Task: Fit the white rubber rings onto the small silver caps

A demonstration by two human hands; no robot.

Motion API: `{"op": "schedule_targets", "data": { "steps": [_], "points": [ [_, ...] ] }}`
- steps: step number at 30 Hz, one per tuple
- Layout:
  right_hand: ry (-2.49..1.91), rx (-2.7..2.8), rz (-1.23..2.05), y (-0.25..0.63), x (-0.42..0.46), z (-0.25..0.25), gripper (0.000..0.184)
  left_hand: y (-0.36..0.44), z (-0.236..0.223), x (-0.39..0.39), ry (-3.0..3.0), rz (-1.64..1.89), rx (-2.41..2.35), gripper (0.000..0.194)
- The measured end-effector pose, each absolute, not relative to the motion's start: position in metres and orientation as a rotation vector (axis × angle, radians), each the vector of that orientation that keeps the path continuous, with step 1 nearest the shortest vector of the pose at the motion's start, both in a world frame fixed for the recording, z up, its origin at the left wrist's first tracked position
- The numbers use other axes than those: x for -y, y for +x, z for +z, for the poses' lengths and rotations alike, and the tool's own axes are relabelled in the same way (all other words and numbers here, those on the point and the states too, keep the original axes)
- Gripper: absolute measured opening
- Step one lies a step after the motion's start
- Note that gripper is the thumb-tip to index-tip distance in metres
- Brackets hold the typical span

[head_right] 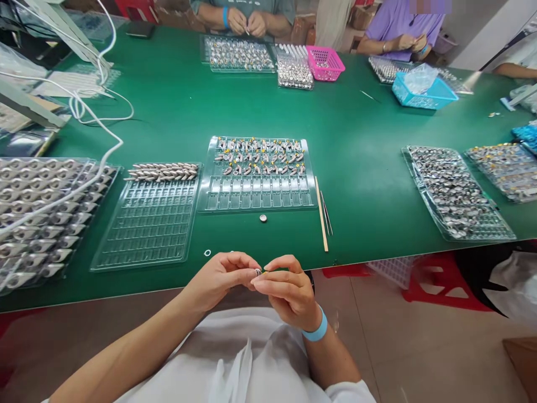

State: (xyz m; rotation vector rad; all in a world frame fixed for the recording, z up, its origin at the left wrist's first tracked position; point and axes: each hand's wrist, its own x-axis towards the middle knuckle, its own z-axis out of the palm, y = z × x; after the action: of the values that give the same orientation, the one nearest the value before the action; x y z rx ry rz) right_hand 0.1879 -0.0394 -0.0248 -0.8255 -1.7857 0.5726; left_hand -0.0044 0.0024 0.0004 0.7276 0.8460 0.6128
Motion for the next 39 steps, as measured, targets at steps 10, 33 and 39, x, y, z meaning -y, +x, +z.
{"op": "schedule_targets", "data": {
  "steps": [10, 33, 39],
  "points": [
    [-1.060, 1.586, 0.789, 0.174, 0.040, -0.015, 0.041, -0.003, 0.007, 0.011, 1.416, 1.002, -1.017, 0.008],
    [-1.192, 1.572, 0.587, 0.157, 0.035, -0.012, 0.015, 0.003, 0.005, 0.017, 1.491, 1.058, -1.040, 0.014],
    [-1.009, 1.645, 0.756, 0.168, 0.034, -0.010, 0.019, -0.004, 0.010, 0.005, 0.870, 0.777, -0.922, 0.019]
  ]
}}
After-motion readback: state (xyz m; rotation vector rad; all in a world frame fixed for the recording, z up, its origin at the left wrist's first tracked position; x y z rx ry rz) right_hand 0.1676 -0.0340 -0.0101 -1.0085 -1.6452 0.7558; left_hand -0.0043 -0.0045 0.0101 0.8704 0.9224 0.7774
